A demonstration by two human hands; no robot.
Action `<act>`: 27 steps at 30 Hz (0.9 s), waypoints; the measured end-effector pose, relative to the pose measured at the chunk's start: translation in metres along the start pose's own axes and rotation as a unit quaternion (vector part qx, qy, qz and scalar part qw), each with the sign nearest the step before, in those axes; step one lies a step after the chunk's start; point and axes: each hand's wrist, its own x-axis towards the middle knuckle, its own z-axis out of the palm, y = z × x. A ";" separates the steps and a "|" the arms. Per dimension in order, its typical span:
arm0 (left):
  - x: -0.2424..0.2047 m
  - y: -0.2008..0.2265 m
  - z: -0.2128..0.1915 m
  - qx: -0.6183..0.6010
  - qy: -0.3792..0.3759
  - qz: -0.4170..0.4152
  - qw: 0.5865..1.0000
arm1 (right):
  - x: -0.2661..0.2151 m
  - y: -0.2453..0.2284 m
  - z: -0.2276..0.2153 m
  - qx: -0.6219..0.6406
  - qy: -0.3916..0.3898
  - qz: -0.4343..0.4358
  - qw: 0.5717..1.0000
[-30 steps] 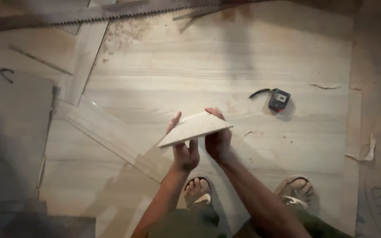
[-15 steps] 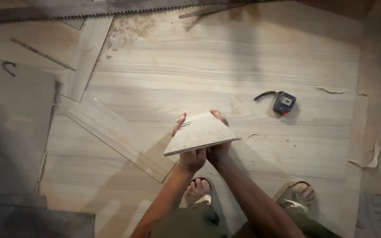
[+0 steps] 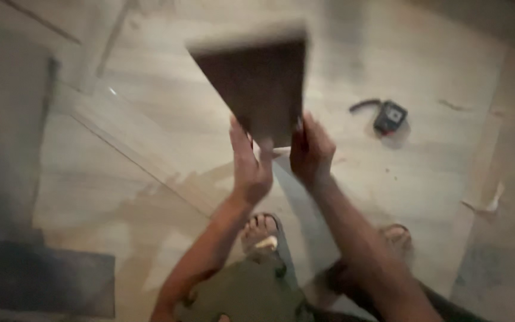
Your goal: The person measures floor planks using a tape measure and a metal ruler. They mark the planks and cut them with a utility knife while kneeling on the floor.
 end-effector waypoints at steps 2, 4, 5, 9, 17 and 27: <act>0.001 -0.007 -0.004 -0.180 -0.011 -0.083 0.980 | 0.016 0.002 -0.011 0.025 -0.072 0.021 0.997; 0.005 -0.016 -0.002 -0.295 -0.016 -0.123 0.948 | 0.038 0.010 -0.014 0.064 -0.163 0.053 0.983; 0.001 -0.021 -0.002 -0.313 -0.007 -0.222 0.923 | 0.045 0.015 -0.012 0.062 -0.215 0.089 0.971; -0.018 -0.034 0.014 -0.383 0.037 -0.454 0.803 | 0.047 0.041 0.010 0.074 -0.367 0.121 0.919; -0.062 -0.074 0.041 -0.462 0.055 -0.535 0.705 | 0.004 0.089 0.034 -0.030 -0.422 0.109 0.900; -0.057 -0.098 0.040 -0.402 0.009 -0.499 0.768 | -0.030 0.090 0.011 -0.005 -0.316 0.196 0.928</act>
